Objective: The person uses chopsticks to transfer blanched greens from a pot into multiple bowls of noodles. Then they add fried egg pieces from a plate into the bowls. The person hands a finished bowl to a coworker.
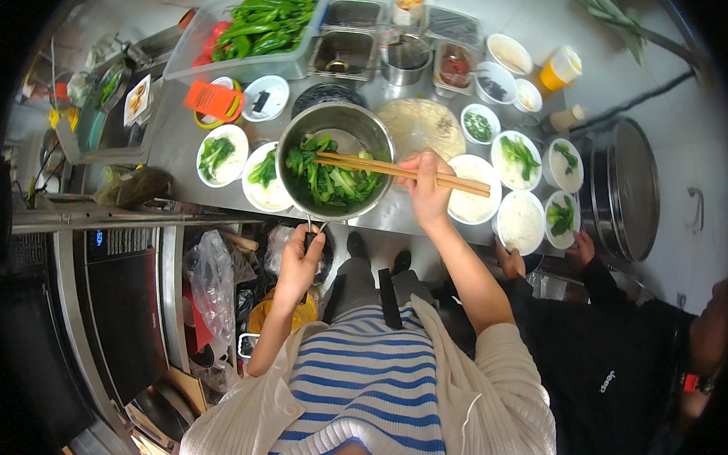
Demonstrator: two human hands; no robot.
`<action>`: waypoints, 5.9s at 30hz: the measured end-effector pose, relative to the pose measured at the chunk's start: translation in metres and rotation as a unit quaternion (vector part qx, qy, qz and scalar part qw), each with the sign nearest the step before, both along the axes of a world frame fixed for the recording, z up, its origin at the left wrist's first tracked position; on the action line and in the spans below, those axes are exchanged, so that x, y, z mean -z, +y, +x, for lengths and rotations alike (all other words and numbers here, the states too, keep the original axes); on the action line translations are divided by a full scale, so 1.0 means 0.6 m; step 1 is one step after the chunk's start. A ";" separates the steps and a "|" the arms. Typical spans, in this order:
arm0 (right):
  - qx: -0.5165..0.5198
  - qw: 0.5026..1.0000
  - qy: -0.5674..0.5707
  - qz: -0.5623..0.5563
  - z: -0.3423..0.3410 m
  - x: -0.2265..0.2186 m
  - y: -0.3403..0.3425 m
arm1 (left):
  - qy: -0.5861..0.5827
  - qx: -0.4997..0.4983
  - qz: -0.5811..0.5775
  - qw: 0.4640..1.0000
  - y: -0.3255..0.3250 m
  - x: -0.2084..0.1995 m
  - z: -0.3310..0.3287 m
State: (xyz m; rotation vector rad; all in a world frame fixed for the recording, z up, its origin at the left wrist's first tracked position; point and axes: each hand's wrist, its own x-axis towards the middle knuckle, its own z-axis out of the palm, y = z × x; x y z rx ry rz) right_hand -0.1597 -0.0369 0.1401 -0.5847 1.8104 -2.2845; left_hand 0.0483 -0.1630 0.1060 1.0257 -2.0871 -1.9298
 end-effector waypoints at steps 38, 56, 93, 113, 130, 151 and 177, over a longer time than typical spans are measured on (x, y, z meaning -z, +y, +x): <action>0.256 0.898 -0.240 -0.265 -0.062 -0.112 0.272 | -0.088 0.219 0.194 0.952 0.062 -0.043 -0.165; 0.218 0.929 -0.145 -0.263 -0.082 -0.181 0.379 | -0.116 0.152 0.186 0.964 0.029 -0.031 -0.142; 0.092 0.943 0.183 0.263 0.012 -0.201 0.365 | -0.058 0.089 0.197 0.975 0.024 -0.072 -0.097; 0.066 0.916 0.327 0.223 0.055 -0.073 0.175 | 0.028 0.158 0.027 0.987 0.094 -0.029 -0.114; 0.016 0.918 0.256 0.301 0.023 -0.175 0.223 | -0.024 0.179 0.162 0.970 0.110 -0.049 -0.118; 0.257 0.957 -0.007 0.133 0.081 -0.157 0.344 | -0.022 0.333 0.085 0.939 0.160 -0.059 -0.192; 0.547 0.794 -0.146 -0.219 0.107 -0.034 0.468 | -0.023 0.445 0.099 0.890 0.220 -0.081 -0.255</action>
